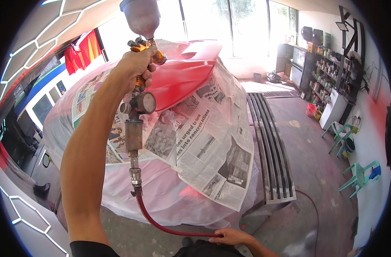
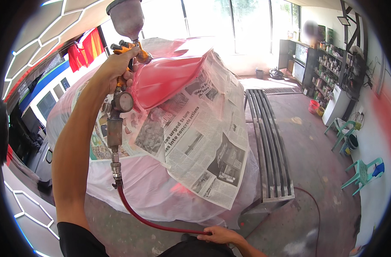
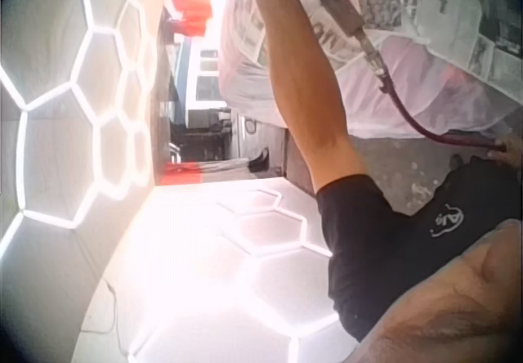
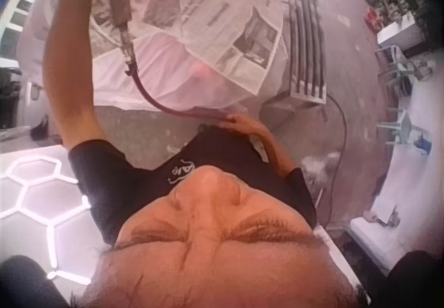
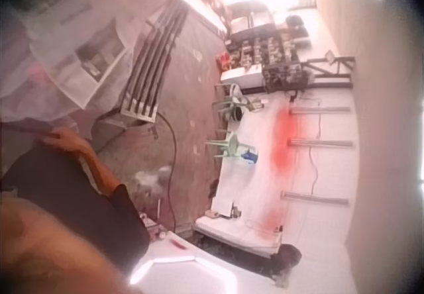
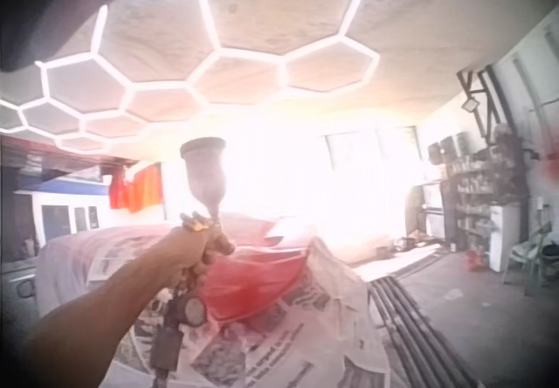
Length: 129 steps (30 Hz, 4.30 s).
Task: The person uses a spray gun to apply red paint to a vehicle part that is masked with newspaper and plastic sheeting. They move the spray gun in steady, sweeping motions across the surface to ensure even coverage.
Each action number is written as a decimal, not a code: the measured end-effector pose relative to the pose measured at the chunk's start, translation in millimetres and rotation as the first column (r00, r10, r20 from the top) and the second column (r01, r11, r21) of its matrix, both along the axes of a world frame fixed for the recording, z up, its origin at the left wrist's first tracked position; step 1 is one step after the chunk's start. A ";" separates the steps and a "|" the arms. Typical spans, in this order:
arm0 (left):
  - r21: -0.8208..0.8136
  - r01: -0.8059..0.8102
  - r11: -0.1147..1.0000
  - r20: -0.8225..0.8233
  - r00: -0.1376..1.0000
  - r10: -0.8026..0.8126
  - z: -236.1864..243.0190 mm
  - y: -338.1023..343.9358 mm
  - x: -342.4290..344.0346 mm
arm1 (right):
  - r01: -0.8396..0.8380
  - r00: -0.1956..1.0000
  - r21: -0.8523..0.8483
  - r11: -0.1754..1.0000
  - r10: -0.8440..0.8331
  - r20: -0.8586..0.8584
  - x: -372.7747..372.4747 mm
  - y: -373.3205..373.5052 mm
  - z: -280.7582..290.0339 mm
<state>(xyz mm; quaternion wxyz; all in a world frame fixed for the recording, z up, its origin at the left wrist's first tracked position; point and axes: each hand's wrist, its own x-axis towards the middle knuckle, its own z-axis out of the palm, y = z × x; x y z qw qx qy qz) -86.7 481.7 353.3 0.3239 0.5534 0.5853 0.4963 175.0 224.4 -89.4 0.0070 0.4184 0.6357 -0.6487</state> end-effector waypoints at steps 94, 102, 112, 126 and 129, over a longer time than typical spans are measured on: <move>0.053 -0.106 0.993 0.095 0.990 0.100 -37.1 -32.6 -53.2 | -0.069 0.997 -0.029 0.997 0.070 0.040 22.5 -6.7 -2.1; 0.096 -0.307 0.947 0.081 0.950 0.300 -41.9 -42.3 -48.3 | -0.051 0.993 -0.078 0.996 0.059 0.099 21.4 -6.1 2.0; 0.049 -0.146 0.988 0.038 0.989 0.145 -51.4 -52.5 -8.2 | -0.068 0.994 -0.047 0.997 0.072 0.079 29.3 -11.8 0.8; 0.019 0.095 0.995 0.077 0.992 -0.096 -58.1 -66.0 53.7 | -0.021 0.994 -0.059 0.998 0.027 0.108 42.6 -23.8 -4.8; 0.006 0.148 0.989 0.110 0.983 -0.147 -58.9 -70.9 51.8 | -0.053 0.991 -0.056 0.997 0.059 0.117 42.2 -23.3 -4.8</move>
